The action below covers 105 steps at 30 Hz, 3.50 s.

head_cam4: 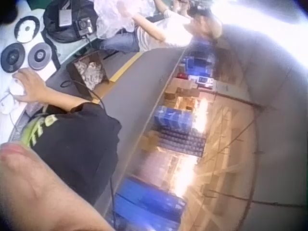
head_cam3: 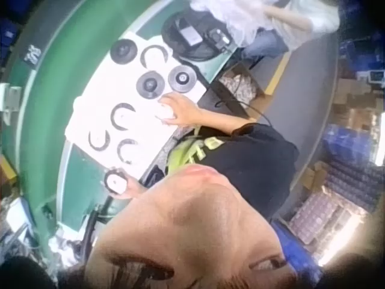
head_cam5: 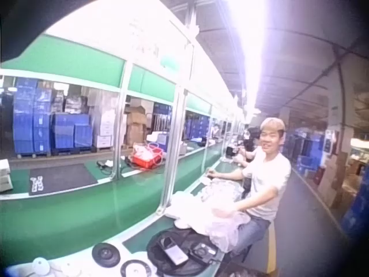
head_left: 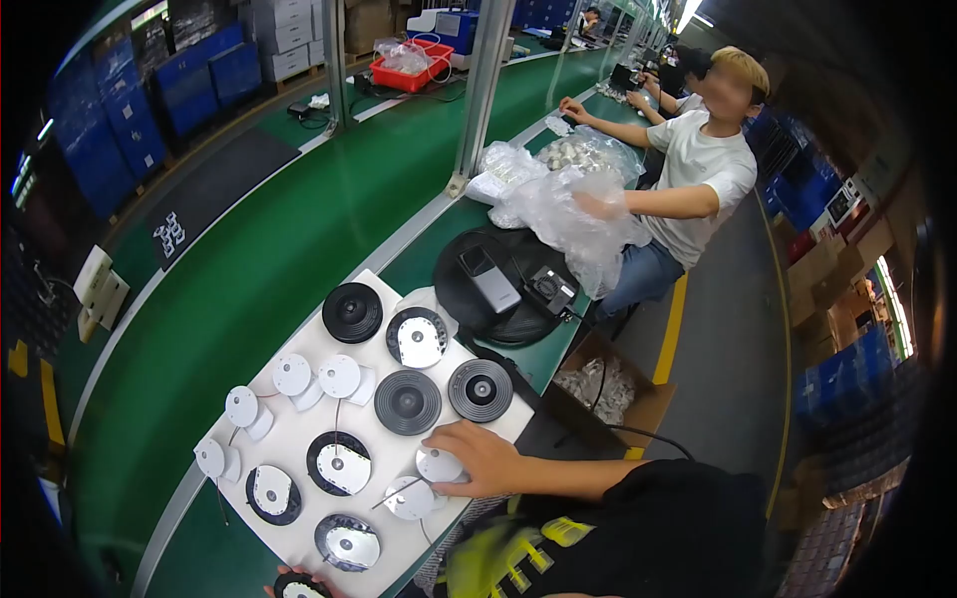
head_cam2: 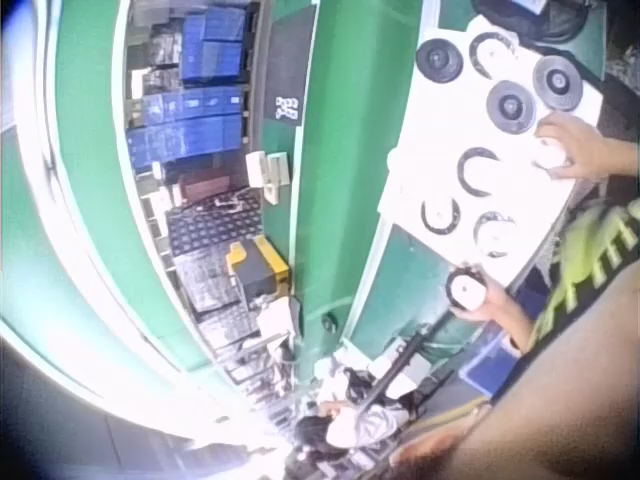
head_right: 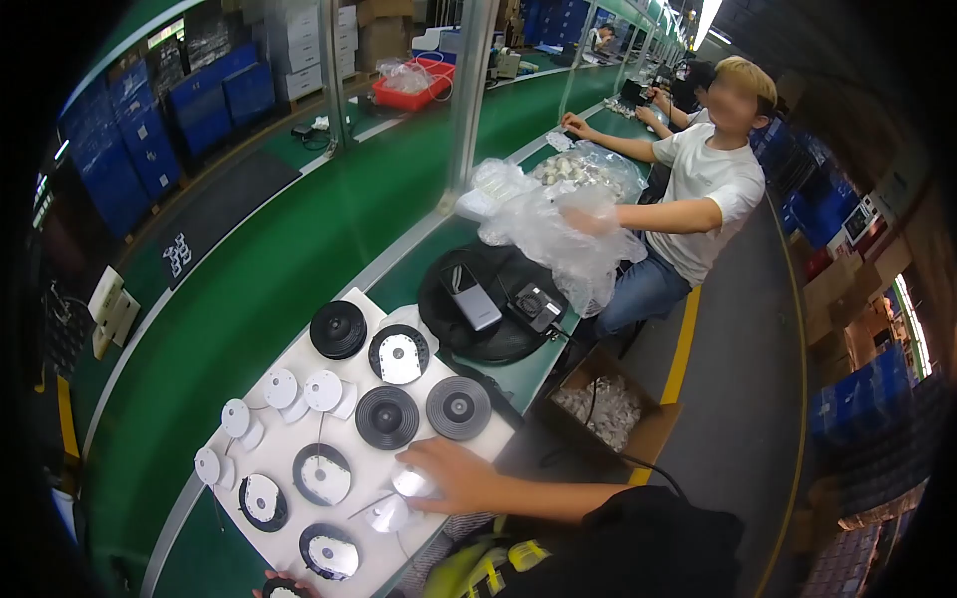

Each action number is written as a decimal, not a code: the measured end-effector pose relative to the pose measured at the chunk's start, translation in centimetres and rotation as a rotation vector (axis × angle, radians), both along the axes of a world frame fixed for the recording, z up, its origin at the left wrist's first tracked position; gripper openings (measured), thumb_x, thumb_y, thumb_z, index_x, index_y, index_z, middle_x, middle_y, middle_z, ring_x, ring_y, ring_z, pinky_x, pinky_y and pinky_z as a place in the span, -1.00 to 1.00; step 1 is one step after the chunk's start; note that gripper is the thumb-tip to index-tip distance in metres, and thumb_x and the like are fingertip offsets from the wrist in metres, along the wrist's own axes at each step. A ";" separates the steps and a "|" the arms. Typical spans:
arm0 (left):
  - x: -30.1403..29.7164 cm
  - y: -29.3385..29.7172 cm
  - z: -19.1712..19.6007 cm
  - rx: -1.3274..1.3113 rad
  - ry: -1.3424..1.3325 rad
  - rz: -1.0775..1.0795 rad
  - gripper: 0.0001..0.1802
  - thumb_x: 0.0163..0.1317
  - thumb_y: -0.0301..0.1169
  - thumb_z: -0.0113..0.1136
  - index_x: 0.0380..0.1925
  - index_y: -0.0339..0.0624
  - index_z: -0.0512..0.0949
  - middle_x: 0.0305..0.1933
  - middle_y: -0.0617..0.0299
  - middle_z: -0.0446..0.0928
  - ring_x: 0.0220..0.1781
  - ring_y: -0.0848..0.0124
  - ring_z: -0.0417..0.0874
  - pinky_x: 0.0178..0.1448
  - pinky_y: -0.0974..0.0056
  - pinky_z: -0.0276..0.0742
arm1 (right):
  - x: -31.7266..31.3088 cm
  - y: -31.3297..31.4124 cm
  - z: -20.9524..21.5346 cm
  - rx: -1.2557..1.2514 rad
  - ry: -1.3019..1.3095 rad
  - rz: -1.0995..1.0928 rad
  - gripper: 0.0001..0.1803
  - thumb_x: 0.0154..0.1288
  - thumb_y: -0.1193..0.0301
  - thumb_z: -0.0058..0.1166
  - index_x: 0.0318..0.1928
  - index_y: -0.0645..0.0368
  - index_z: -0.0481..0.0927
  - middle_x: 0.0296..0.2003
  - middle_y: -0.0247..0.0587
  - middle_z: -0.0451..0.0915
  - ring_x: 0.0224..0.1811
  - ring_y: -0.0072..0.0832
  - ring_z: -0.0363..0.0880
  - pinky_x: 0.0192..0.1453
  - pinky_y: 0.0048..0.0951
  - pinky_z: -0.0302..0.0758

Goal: The person assembles lighting components by hand, organizing internal components, wires, and black plastic covers onto a circular base on an assembly line.

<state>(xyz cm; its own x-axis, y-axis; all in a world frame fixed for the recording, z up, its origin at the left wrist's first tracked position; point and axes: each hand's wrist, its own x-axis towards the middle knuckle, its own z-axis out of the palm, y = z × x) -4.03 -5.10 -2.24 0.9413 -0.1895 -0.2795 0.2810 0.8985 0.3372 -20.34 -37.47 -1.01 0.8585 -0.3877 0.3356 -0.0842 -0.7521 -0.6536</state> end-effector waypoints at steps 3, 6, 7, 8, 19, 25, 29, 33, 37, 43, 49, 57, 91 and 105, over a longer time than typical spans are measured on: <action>0.2 0.3 -0.6 -0.042 -0.055 -0.023 -0.35 0.08 -0.02 0.24 0.19 0.00 0.52 0.28 -0.15 0.40 0.28 -0.14 0.36 0.24 -0.18 0.31 | -0.1 0.3 0.4 0.009 -0.001 -0.010 -0.28 0.08 0.14 0.37 0.20 0.18 0.40 0.03 0.02 0.47 0.02 -0.06 0.45 0.09 -0.22 0.46; 0.4 0.4 -1.2 -0.114 -0.112 -0.056 -0.39 0.12 -0.02 0.19 0.16 -0.02 0.53 0.29 -0.16 0.40 0.26 -0.13 0.37 0.19 -0.18 0.31 | 0.0 0.4 0.4 -0.011 -0.050 -0.012 -0.28 0.10 0.16 0.35 0.21 0.19 0.39 0.03 0.03 0.46 0.04 -0.05 0.44 0.11 -0.20 0.45; 0.2 0.1 -0.9 -0.118 -0.117 -0.062 -0.41 0.13 -0.02 0.18 0.14 -0.03 0.54 0.28 -0.16 0.41 0.25 -0.14 0.38 0.18 -0.18 0.31 | 0.1 0.3 0.4 -0.034 -0.059 -0.025 -0.28 0.10 0.16 0.35 0.21 0.18 0.39 0.03 0.02 0.45 0.06 -0.06 0.44 0.12 -0.20 0.45; 0.3 -0.1 -0.7 -0.079 -0.136 -0.074 -0.42 0.13 -0.02 0.17 0.11 -0.05 0.55 0.27 -0.16 0.41 0.24 -0.13 0.38 0.19 -0.17 0.31 | -0.1 0.2 0.5 -0.057 -0.068 -0.049 -0.28 0.09 0.16 0.34 0.22 0.18 0.39 0.03 0.02 0.45 0.07 -0.06 0.43 0.13 -0.19 0.45; 0.1 0.7 -1.8 -0.097 -0.263 -0.075 -0.42 0.37 -0.05 -0.02 0.36 0.10 0.32 0.41 -0.10 0.26 0.30 0.00 0.34 0.17 0.03 0.46 | -0.4 1.5 0.2 -0.063 -0.069 -0.073 -0.32 0.14 0.14 0.25 0.24 0.13 0.38 0.04 -0.03 0.48 0.10 -0.11 0.44 0.17 -0.18 0.45; -0.2 0.5 -1.5 -0.137 -0.228 -0.082 -0.43 0.35 -0.03 -0.02 0.33 0.11 0.35 0.39 -0.10 0.28 0.28 -0.01 0.35 0.14 0.02 0.48 | -0.6 1.4 -0.3 -0.069 -0.123 -0.091 -0.31 0.15 0.15 0.24 0.24 0.13 0.38 0.05 -0.03 0.48 0.12 -0.09 0.44 0.18 -0.18 0.45; 0.5 1.0 -2.7 -0.196 -0.293 -0.160 -0.44 0.32 -0.08 -0.01 0.28 0.01 0.41 0.35 -0.17 0.31 0.30 -0.07 0.34 0.20 -0.06 0.43 | -0.8 1.1 -0.1 -0.079 -0.108 -0.080 -0.32 0.15 0.14 0.24 0.25 0.13 0.38 0.07 0.00 0.47 0.10 -0.08 0.44 0.18 -0.18 0.46; 0.3 0.6 -2.5 -0.175 -0.231 -0.156 -0.44 0.33 -0.04 -0.02 0.30 0.05 0.40 0.36 -0.14 0.31 0.28 -0.05 0.36 0.18 -0.02 0.45 | -0.6 0.9 -0.6 -0.107 -0.154 -0.086 -0.32 0.15 0.13 0.25 0.25 0.11 0.38 0.07 0.02 0.45 0.11 -0.07 0.44 0.18 -0.18 0.46; 0.2 0.7 -2.5 -0.184 -0.238 -0.145 -0.43 0.35 -0.03 -0.04 0.32 0.08 0.38 0.37 -0.11 0.30 0.30 -0.02 0.35 0.18 0.03 0.44 | -0.8 1.7 -0.4 -0.070 -0.107 -0.096 -0.31 0.15 0.10 0.27 0.24 0.10 0.38 0.07 0.01 0.44 0.14 -0.07 0.43 0.19 -0.19 0.45; 0.0 0.9 -2.6 -0.255 -0.295 -0.157 -0.42 0.32 -0.09 0.01 0.30 -0.03 0.38 0.39 -0.19 0.26 0.31 -0.06 0.32 0.22 -0.03 0.40 | -0.5 1.2 -0.1 -0.073 -0.076 -0.096 -0.30 0.16 0.10 0.28 0.24 0.11 0.37 0.08 0.03 0.44 0.16 -0.07 0.41 0.22 -0.20 0.42; 0.3 0.4 -1.8 -0.162 -0.199 -0.129 -0.42 0.25 -0.03 0.06 0.24 0.01 0.43 0.33 -0.12 0.35 0.28 -0.05 0.37 0.19 -0.05 0.36 | -0.6 1.2 -0.5 -0.056 -0.067 -0.110 -0.30 0.18 0.12 0.27 0.25 0.14 0.37 0.06 0.03 0.45 0.13 -0.07 0.43 0.22 -0.19 0.41; -0.5 0.4 -0.5 -0.161 -0.158 -0.137 -0.45 0.14 -0.05 0.15 0.08 -0.10 0.57 0.19 -0.06 0.49 0.28 -0.09 0.38 0.27 -0.22 0.28 | -0.5 0.5 -0.2 0.021 -0.104 -0.059 -0.31 0.18 0.12 0.25 0.24 0.17 0.36 0.05 -0.02 0.47 0.08 -0.11 0.43 0.19 -0.22 0.40; -0.6 -1.6 0.9 -0.202 -0.084 -0.114 -0.32 0.20 0.03 0.08 0.27 -0.06 0.43 0.44 -0.10 0.26 0.51 -0.09 0.11 0.25 -0.10 0.31 | -0.2 -0.7 0.2 -0.002 -0.077 -0.027 -0.33 0.18 0.11 0.26 0.21 0.19 0.41 0.10 -0.06 0.48 0.06 -0.15 0.44 0.18 -0.25 0.42; -0.6 -1.0 0.5 -0.262 0.007 -0.108 -0.34 0.13 -0.05 0.20 0.25 -0.01 0.46 0.43 -0.09 0.26 0.49 -0.09 0.13 0.28 -0.11 0.30 | -0.3 -0.4 0.1 0.033 -0.046 -0.020 -0.31 0.15 0.13 0.29 0.22 0.17 0.40 0.11 -0.08 0.49 0.05 -0.15 0.45 0.16 -0.25 0.45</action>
<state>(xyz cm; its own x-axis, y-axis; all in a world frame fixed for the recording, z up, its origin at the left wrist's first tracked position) -4.64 -6.15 -1.77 0.9099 -0.3551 -0.2146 0.3813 0.9195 0.0953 -20.64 -37.87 -0.96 0.8347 -0.4159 0.3610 -0.0680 -0.7283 -0.6819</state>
